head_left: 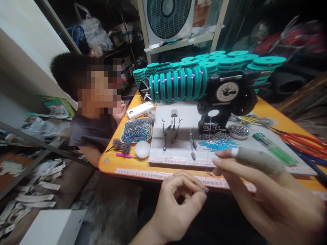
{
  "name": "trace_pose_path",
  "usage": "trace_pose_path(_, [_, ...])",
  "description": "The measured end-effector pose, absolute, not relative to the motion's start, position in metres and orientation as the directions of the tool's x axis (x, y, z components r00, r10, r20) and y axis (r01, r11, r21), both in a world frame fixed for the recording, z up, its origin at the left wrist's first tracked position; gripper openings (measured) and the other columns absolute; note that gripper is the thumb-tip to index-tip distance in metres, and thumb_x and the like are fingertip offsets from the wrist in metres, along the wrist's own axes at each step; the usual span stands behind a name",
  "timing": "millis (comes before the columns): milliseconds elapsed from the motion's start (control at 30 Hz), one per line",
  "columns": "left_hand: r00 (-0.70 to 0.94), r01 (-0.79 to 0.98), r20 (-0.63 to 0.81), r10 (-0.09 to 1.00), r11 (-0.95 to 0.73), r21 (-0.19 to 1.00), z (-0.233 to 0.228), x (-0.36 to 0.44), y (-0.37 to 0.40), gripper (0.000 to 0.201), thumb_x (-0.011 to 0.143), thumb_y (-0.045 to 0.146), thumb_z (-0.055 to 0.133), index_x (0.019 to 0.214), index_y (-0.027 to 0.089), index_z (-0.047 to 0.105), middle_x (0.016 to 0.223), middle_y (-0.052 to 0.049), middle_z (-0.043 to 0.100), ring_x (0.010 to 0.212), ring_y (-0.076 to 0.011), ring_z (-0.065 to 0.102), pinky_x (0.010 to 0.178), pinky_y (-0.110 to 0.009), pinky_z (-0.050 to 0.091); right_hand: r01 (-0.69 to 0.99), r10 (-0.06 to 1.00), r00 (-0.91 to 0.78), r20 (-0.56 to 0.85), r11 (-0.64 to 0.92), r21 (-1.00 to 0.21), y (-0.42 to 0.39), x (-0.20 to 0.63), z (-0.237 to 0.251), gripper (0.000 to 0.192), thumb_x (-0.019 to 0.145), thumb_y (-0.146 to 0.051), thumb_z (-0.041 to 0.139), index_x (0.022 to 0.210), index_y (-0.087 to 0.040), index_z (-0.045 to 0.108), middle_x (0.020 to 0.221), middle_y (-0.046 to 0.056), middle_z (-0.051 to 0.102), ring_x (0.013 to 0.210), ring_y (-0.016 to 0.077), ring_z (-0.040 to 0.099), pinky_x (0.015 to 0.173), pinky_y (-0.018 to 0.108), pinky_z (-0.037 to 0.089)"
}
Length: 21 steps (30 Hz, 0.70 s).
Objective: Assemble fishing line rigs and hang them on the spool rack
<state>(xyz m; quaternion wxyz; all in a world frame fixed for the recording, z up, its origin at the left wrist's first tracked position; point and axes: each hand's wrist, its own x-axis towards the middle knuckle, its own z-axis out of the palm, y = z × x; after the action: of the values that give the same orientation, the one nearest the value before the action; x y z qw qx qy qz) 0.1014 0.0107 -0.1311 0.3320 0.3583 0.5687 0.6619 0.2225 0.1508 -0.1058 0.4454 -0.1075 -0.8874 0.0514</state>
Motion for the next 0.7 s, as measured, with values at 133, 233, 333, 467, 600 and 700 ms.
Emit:
trace_pose_path(133, [-0.493,-0.607,-0.108,0.863,-0.252,0.754,-0.147,0.12,0.014,0.027,0.083,0.032,0.078,0.076,0.011,0.063,0.088,-0.003,0.061,0.046,0.003,0.031,0.043,-0.016,0.018,0.158,0.422,-0.756,0.5,0.859,-0.487,0.14,0.238,-0.129,0.017,0.091,-0.035,0.063,0.104,-0.028,0.07,0.092,-0.004,0.071,0.082,0.0033,0.069,0.071,0.007,0.054])
trace_pose_path(233, [-0.511,-0.669,-0.112,0.852,-0.313,0.674,-0.15,0.127,0.016,0.028,0.081,0.032,0.081,0.075,0.011,0.062,0.084,-0.001,0.057,0.045,0.0041,0.029,0.042,-0.016,0.014,0.164,0.484,-0.821,0.301,0.707,-0.688,0.131,0.232,-0.137,0.021,0.086,-0.043,0.067,0.092,-0.025,0.076,0.078,-0.002,0.071,0.07,0.0058,0.07,0.065,0.008,0.055])
trace_pose_path(333, [-0.485,-0.663,-0.082,0.871,-0.305,0.684,-0.15,0.126,0.016,0.028,0.083,0.03,0.079,0.075,0.01,0.061,0.083,-0.001,0.055,0.043,0.0052,0.025,0.041,-0.016,0.013,0.158,0.546,-0.797,0.26,0.603,-0.782,0.126,0.229,-0.138,0.025,0.089,-0.04,0.063,0.086,-0.02,0.076,0.077,0.001,0.072,0.067,0.008,0.069,0.063,0.01,0.056])
trace_pose_path(467, [-0.512,-0.539,-0.045,0.858,-0.28,0.795,-0.147,0.119,0.014,0.027,0.085,0.032,0.076,0.075,0.011,0.062,0.088,-0.004,0.059,0.05,0.0015,0.038,0.044,-0.014,0.025,0.021,0.386,-0.691,0.611,0.855,-0.517,0.123,0.238,-0.138,0.013,0.084,-0.017,0.066,0.097,-0.02,0.07,0.095,0.002,0.069,0.088,0.0064,0.068,0.078,0.01,0.057])
trace_pose_path(600, [-0.6,0.111,0.26,0.757,-0.243,0.964,-0.143,0.116,0.01,0.012,0.088,0.018,0.068,0.077,0.013,0.064,0.099,-0.01,0.063,0.084,-0.013,0.063,0.064,-0.019,0.048,-0.038,0.239,-0.628,0.74,0.941,-0.336,0.129,0.241,-0.132,0.032,0.083,-0.012,0.063,0.113,-0.023,0.067,0.119,0.004,0.066,0.116,0.0147,0.065,0.1,0.023,0.059])
trace_pose_path(700, [-0.495,0.632,0.622,0.607,-0.24,0.737,-0.139,0.116,0.006,0.012,0.085,0.004,0.06,0.089,0.015,0.064,0.099,-0.009,0.06,0.085,-0.0156,0.067,0.067,-0.022,0.053,-0.129,0.141,-0.763,0.63,0.923,-0.363,0.139,0.232,-0.117,0.03,0.09,-0.02,0.054,0.119,-0.024,0.063,0.107,0.002,0.071,0.1,0.0136,0.07,0.105,0.029,0.058])
